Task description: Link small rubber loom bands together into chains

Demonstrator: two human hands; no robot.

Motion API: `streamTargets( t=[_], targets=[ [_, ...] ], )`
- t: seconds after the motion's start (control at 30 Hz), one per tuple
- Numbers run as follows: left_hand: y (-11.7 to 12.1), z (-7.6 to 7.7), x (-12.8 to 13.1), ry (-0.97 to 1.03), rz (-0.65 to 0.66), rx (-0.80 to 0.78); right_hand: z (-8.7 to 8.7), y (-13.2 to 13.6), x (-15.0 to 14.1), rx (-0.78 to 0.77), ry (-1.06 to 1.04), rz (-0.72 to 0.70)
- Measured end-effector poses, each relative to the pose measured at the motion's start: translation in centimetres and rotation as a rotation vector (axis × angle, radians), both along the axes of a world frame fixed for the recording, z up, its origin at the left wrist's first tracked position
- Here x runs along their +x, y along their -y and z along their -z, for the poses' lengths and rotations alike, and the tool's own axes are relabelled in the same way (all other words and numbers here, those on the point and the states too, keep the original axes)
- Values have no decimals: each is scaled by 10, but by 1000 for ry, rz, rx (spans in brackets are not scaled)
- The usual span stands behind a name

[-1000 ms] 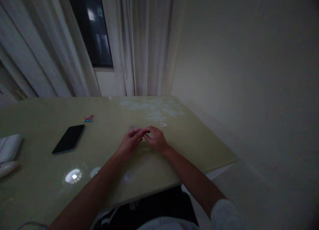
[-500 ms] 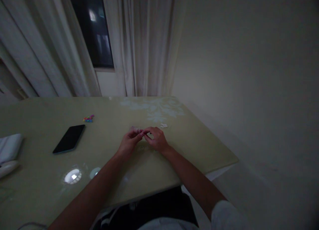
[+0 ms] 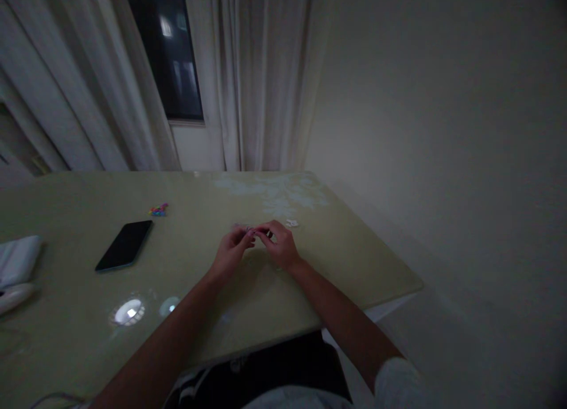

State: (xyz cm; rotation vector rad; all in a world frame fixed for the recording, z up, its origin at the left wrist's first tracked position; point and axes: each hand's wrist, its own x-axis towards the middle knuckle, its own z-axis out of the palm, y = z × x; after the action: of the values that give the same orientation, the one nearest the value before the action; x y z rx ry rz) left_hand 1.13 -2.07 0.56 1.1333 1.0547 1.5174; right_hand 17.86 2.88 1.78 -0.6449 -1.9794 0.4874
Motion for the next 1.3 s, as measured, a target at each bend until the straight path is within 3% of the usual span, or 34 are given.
streamTargets(
  t=[0.5, 0.87, 1.0, 1.3],
  targets=[
    [0, 3, -7, 74, 149, -42, -5, 5, -3, 23, 9, -6],
    [-2, 3, -14, -36, 105, -56, -1, 2, -1, 75, 64, -36],
    [2, 0, -13, -71, 148, -63, 0, 0, 0, 68, 79, -30],
    [-1, -1, -15, -35, 42, -135, 6, -29, 16, -73, 144, 257]
  ],
)
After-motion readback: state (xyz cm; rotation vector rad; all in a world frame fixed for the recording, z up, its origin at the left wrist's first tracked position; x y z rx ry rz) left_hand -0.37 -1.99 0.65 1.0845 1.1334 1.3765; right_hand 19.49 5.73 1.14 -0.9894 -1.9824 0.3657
